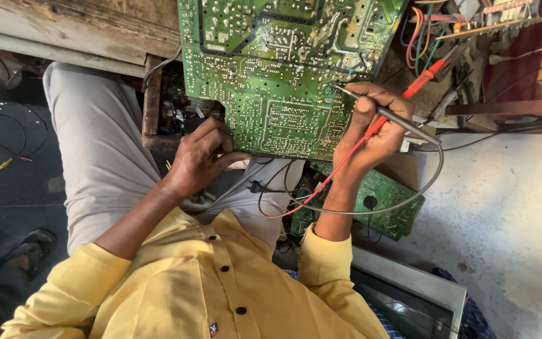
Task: The person holds a large green circuit board on their lap and probes its solder joints and components with multimeter test leads, repositioning the board and moving the probes to different points to test the board from a television.
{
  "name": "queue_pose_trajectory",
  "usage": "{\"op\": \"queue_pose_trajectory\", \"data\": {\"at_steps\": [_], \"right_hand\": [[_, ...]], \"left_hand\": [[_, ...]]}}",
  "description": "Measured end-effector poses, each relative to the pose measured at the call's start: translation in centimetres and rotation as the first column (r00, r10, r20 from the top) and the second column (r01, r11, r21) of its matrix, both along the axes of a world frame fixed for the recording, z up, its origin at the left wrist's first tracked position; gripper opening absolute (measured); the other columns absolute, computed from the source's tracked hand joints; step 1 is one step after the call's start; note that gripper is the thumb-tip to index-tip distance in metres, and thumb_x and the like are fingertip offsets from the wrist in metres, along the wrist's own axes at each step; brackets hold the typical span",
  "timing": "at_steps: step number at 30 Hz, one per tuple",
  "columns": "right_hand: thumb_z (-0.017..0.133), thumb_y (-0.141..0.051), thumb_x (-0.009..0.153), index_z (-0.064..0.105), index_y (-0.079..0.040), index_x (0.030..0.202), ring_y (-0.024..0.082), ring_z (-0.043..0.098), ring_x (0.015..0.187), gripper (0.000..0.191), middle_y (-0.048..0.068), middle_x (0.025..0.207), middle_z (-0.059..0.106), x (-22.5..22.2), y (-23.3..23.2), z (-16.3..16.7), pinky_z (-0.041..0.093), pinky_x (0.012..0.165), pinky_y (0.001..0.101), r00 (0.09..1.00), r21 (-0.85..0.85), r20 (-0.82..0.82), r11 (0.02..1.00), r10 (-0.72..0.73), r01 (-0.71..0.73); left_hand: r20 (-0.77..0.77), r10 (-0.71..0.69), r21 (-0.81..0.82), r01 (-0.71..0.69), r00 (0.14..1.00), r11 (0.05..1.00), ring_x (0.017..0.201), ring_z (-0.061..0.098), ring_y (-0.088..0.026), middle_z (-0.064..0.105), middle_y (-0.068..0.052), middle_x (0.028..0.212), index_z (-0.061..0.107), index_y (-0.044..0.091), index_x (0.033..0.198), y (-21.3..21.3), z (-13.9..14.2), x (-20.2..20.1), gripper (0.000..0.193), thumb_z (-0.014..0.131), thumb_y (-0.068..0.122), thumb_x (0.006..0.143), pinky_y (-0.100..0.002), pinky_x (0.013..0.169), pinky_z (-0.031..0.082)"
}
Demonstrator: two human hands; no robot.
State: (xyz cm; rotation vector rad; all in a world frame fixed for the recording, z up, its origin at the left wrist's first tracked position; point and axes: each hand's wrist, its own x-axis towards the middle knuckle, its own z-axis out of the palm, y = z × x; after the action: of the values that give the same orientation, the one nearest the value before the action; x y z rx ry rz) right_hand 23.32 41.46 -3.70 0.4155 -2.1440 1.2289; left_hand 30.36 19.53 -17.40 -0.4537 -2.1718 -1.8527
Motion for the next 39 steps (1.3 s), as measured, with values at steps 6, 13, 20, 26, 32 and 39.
{"op": "queue_pose_trajectory", "data": {"at_steps": [6,13,20,26,32,39], "right_hand": [[0.066,-0.03,0.112,0.046,-0.003,0.115,0.02,0.069,0.095,0.034,0.015,0.107,0.069,-0.1,0.0,-0.2,0.057,0.092,0.0324,0.999,-0.052,-0.009,0.998,0.038,-0.039],[0.066,-0.021,0.113,0.051,-0.001,0.118,0.022,0.067,0.103,0.026,0.016,0.114,0.068,0.7,-0.5,0.5,0.055,0.096,0.0329,1.0,0.026,0.017,0.999,0.025,-0.026],[0.071,-0.003,0.102,0.059,0.001,0.111,0.028,0.07,0.105,0.015,0.014,0.112,0.071,2.5,-1.7,1.3,0.05,0.109,0.0425,0.993,0.402,-0.097,0.91,-0.071,0.104],[0.071,0.007,0.097,0.058,-0.001,0.11,0.03,0.069,0.109,0.02,0.014,0.114,0.068,2.6,-2.5,0.9,0.048,0.117,0.0481,0.984,0.398,-0.157,0.906,-0.089,0.146],[0.072,0.01,0.094,0.059,-0.002,0.11,0.03,0.068,0.111,0.024,0.013,0.115,0.067,2.4,-2.5,0.6,0.044,0.122,0.051,0.983,0.401,-0.171,0.906,-0.068,0.132],[0.071,0.01,0.095,0.06,-0.002,0.111,0.03,0.068,0.115,0.023,0.013,0.118,0.067,2.5,-2.3,0.4,0.046,0.118,0.0477,0.986,0.397,-0.134,0.906,-0.102,0.148]], "left_hand": [[-0.022,0.002,0.005,-0.002,1.0,1.0,0.07,0.06,-0.024,0.054,-0.008,0.089,0.054,0.004,0.086,-0.1,0.0,-0.1,0.038,0.089,0.018,0.082,-0.036,0.06,0.051],[-0.02,-0.006,0.007,0.006,1.0,1.0,0.07,0.06,-0.024,0.054,-0.008,0.089,0.055,0.004,0.086,-0.1,0.1,-0.1,0.037,0.089,0.017,0.083,-0.036,0.06,0.05],[-0.004,-0.009,0.021,0.009,1.0,1.0,0.068,0.06,-0.022,0.054,-0.007,0.088,0.055,0.004,0.086,-0.1,0.1,0.0,0.037,0.089,0.017,0.083,-0.034,0.059,0.051],[0.038,-0.008,0.022,0.007,0.999,1.0,0.066,0.059,-0.021,0.054,-0.007,0.086,0.055,0.004,0.084,0.0,0.1,0.0,0.038,0.09,0.018,0.082,-0.034,0.058,0.05],[-0.011,0.007,-0.003,-0.007,1.0,1.0,0.069,0.06,-0.023,0.054,-0.007,0.089,0.054,0.005,0.084,0.0,0.0,0.0,0.038,0.09,0.017,0.082,-0.036,0.06,0.051],[0.021,-0.004,0.014,0.004,1.0,1.0,0.068,0.06,-0.022,0.054,-0.007,0.088,0.055,0.004,0.085,0.0,-0.1,0.1,0.037,0.09,0.017,0.083,-0.035,0.06,0.051]]}}
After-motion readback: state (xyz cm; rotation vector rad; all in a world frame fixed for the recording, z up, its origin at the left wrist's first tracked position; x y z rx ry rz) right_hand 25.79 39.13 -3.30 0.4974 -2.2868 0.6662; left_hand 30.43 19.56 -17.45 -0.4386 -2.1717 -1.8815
